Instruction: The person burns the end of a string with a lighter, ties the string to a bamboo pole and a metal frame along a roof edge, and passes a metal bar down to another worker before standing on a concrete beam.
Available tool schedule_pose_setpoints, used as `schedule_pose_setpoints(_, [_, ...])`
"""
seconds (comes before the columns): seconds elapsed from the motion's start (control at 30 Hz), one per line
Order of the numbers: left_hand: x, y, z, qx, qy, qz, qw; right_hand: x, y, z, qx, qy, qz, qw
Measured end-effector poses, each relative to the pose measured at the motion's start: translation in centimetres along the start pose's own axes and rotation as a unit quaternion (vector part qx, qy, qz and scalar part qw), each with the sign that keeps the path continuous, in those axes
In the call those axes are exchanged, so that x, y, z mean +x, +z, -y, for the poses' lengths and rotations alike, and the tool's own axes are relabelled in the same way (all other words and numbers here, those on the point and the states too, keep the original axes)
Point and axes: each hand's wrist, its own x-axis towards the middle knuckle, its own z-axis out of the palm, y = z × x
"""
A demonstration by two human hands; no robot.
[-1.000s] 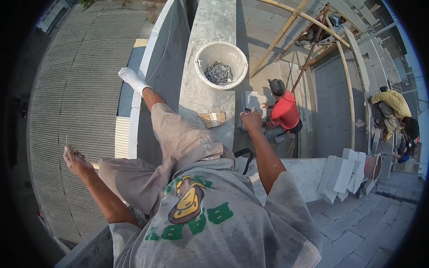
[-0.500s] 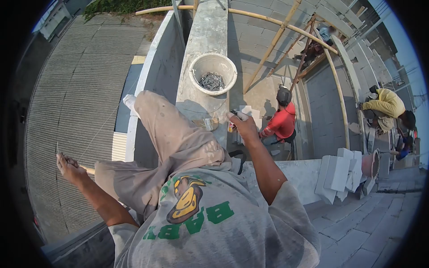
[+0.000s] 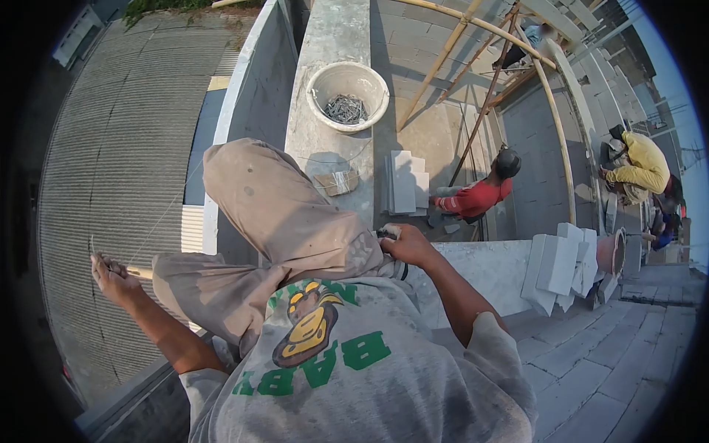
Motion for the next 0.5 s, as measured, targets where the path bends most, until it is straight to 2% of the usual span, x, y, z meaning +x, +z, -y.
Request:
schedule_pose_setpoints(0.07, [-0.1,0.5,-0.3,0.003,-0.018,-0.003,1.0,-1.5,-0.5,-0.1,-0.093,-0.051,0.045,0.993])
schedule_pose_setpoints(0.1, [-0.3,1.1,-0.4,0.007,-0.017,-0.002,1.0,-2.0,-0.7,0.8,-0.071,-0.027,0.069,0.995])
schedule_pose_setpoints(0.23, [-1.0,2.2,0.0,0.017,-0.01,0.013,1.0,0.4,0.3,2.3,-0.09,-0.165,0.08,0.979])
schedule_pose_setpoints(0.33, [-1.7,2.3,-0.5,0.022,-0.014,0.011,1.0,3.4,3.8,0.7,-0.118,-0.267,-0.045,0.955])
schedule_pose_setpoints(0.43, [-1.6,1.3,-0.9,0.023,0.002,0.013,1.0,4.2,4.5,2.3,-0.042,-0.303,-0.03,0.952])
schedule_pose_setpoints(0.5, [-2.1,0.6,-1.4,0.04,0.001,-0.014,0.999,3.6,3.8,3.6,0.003,-0.191,-0.003,0.982])
